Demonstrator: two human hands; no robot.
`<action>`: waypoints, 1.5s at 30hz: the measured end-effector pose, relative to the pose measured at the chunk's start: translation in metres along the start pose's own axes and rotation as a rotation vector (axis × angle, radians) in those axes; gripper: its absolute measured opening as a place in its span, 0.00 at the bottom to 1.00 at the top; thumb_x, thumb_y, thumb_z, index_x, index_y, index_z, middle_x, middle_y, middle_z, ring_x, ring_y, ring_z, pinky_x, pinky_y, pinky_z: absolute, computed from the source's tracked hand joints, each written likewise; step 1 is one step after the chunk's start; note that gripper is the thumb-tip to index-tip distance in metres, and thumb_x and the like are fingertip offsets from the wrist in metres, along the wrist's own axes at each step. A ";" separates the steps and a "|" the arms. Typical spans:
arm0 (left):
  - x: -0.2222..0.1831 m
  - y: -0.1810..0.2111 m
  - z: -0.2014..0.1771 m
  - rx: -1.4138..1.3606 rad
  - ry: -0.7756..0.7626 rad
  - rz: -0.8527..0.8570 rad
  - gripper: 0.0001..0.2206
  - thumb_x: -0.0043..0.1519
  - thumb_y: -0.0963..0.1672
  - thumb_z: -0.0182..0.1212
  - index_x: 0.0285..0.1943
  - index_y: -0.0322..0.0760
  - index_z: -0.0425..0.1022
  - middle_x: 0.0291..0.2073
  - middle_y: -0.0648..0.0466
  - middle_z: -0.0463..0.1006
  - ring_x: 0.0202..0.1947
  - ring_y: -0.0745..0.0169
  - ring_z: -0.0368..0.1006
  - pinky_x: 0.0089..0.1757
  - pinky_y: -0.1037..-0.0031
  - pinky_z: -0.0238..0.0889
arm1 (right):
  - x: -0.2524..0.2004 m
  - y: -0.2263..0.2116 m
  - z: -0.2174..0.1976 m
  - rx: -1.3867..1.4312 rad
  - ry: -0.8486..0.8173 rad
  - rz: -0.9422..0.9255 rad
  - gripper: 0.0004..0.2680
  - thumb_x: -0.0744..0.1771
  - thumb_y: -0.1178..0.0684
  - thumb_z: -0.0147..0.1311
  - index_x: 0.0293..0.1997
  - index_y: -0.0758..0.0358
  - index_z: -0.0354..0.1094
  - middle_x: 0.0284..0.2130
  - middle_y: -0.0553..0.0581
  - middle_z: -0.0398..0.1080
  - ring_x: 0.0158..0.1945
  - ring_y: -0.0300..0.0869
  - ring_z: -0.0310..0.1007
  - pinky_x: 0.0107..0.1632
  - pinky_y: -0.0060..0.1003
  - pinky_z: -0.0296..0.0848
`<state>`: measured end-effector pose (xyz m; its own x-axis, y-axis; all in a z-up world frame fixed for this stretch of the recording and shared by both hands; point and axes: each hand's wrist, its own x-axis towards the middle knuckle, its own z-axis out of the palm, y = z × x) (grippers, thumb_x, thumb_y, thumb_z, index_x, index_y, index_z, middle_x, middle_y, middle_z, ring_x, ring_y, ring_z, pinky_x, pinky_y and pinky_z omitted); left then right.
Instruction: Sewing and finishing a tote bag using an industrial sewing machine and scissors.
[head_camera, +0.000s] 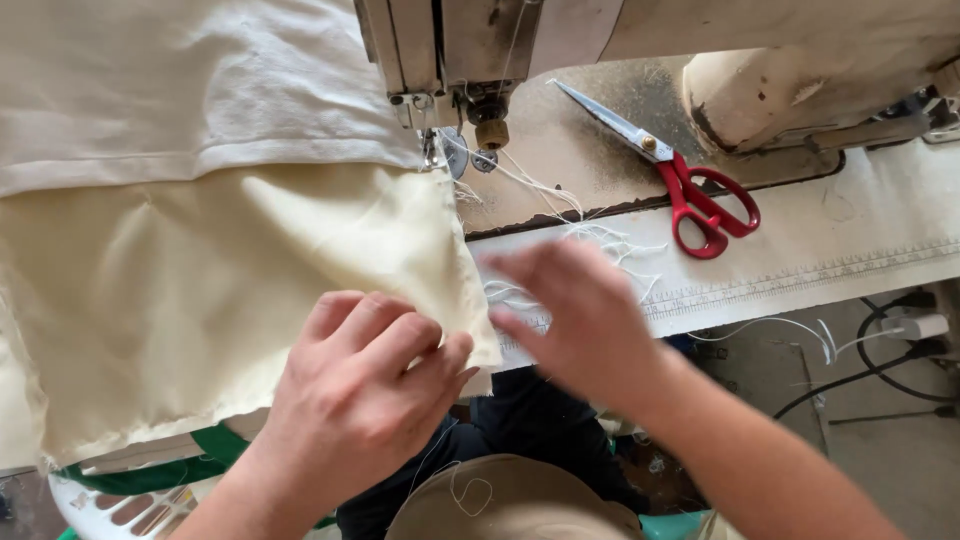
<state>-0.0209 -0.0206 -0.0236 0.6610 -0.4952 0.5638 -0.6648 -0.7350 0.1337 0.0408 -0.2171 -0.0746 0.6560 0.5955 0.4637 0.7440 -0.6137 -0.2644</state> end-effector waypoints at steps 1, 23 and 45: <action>-0.003 0.002 0.004 -0.022 0.014 -0.020 0.01 0.58 0.40 0.56 0.35 0.37 0.70 0.25 0.57 0.62 0.27 0.60 0.63 0.34 0.70 0.54 | -0.009 -0.014 0.002 0.162 0.042 -0.056 0.17 0.61 0.61 0.57 0.53 0.54 0.61 0.33 0.54 0.68 0.32 0.45 0.65 0.39 0.40 0.65; 0.003 -0.072 0.068 0.179 -0.323 -0.217 0.22 0.54 0.53 0.51 0.51 0.35 0.67 0.54 0.50 0.67 0.61 0.45 0.52 0.51 0.30 0.28 | -0.019 -0.041 0.016 0.131 0.084 -0.036 0.07 0.58 0.57 0.53 0.35 0.55 0.73 0.35 0.45 0.73 0.37 0.43 0.64 0.43 0.42 0.48; 0.018 -0.090 0.043 -0.105 -0.408 -0.221 0.32 0.48 0.59 0.58 0.54 0.37 0.65 0.55 0.50 0.65 0.63 0.44 0.47 0.54 0.35 0.22 | 0.022 -0.016 0.034 0.129 -0.017 -0.041 0.05 0.63 0.59 0.47 0.37 0.56 0.68 0.38 0.46 0.71 0.38 0.41 0.64 0.43 0.40 0.45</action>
<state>0.0658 0.0172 -0.0607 0.8595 -0.4888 0.1491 -0.5101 -0.8030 0.3082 0.0482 -0.1768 -0.0885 0.6262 0.6277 0.4624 0.7794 -0.5175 -0.3530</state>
